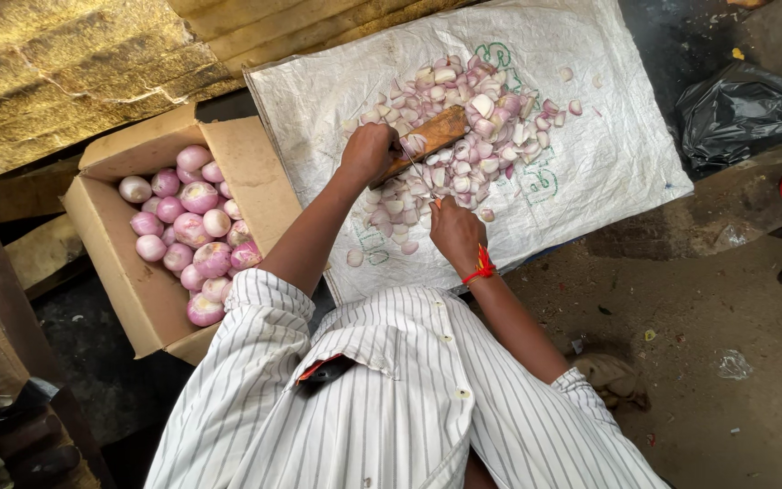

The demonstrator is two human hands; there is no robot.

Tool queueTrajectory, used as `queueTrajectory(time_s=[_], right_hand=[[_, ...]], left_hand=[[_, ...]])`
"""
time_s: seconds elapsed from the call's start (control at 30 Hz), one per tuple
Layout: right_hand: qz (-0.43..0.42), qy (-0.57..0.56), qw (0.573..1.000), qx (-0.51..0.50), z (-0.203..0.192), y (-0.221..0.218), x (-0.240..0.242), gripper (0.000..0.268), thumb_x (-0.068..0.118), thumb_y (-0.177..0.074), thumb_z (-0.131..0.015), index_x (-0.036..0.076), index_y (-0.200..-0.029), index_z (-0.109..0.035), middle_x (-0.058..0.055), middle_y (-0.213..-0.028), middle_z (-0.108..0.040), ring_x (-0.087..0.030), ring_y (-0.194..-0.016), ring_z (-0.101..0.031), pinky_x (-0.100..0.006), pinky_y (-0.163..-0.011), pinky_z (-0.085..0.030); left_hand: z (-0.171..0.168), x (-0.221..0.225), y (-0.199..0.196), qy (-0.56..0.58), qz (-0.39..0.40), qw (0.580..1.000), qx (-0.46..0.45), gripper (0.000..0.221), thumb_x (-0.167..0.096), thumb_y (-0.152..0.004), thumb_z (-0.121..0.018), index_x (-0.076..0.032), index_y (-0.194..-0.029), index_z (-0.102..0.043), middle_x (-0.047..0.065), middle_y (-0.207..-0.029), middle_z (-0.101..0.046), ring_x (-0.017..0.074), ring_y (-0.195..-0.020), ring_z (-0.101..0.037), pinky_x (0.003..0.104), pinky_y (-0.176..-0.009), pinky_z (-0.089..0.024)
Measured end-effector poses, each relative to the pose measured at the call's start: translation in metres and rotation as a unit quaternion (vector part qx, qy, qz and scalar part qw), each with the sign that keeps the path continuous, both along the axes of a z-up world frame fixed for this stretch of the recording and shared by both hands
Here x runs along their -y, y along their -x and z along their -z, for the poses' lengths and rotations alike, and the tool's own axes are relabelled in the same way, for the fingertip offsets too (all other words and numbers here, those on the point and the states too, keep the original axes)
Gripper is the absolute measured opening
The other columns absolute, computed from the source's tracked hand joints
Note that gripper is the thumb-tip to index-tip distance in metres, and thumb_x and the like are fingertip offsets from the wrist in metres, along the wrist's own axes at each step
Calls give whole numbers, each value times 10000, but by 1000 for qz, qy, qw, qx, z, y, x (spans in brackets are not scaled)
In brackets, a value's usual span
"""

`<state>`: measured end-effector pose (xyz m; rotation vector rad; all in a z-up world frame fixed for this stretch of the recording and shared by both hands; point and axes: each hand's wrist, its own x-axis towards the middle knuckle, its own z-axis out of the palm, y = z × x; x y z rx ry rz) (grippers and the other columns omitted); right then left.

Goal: The person repeatedly picks red onions from a cardboard box and chops them into small pieces using a knife on a wooden block. The chopped onions accumulate on a white sack placed on the work surface.

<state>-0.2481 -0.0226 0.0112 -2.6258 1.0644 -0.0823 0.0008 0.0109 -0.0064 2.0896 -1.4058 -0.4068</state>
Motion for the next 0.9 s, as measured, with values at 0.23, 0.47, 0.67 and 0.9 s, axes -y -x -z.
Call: queueTrajectory(time_s=[0.23,0.47,0.67,0.9], right_hand=[[-1,-4,1000,10,8,-13,6,339,313,-1030,-593,-12,-936,-610,-243,-656,-676,-427,-627,-706,-515,-530,-547],[-4,-19,1000,-8,-5,7,-3,333,320,-1035,-592,12,-913,-626,-247,-660,-674,-433,-638,-703,-519,-551,-549],[1,-10,1000,23,13,-3,-7,339,306,-1042,-587,-21,-953,-601,-246,-651,-669,-430,-620,-696,-517,-522,-542],[16,-18,1000,17,-3,2,-10,350,311,-1038,-590,0,-882,-629,-255,-672,-676,-447,-623,-691,-534,-541,-542]], left_hand=[[-1,3,0,5,-2,1000,28,77,-80,-748,-789,-70,-824,-786,193,-836,-735,376,-837,-713,470,-754,-558],[7,-1,4,1,-13,999,31,80,-74,-745,-783,-69,-825,-789,209,-822,-723,391,-814,-706,480,-726,-556],[11,-2,2,4,-12,999,34,82,-95,-742,-797,-50,-808,-780,214,-830,-722,395,-816,-707,481,-725,-558],[13,0,7,-5,-22,999,33,77,-72,-745,-776,-47,-818,-769,212,-837,-721,400,-822,-708,485,-725,-559]])
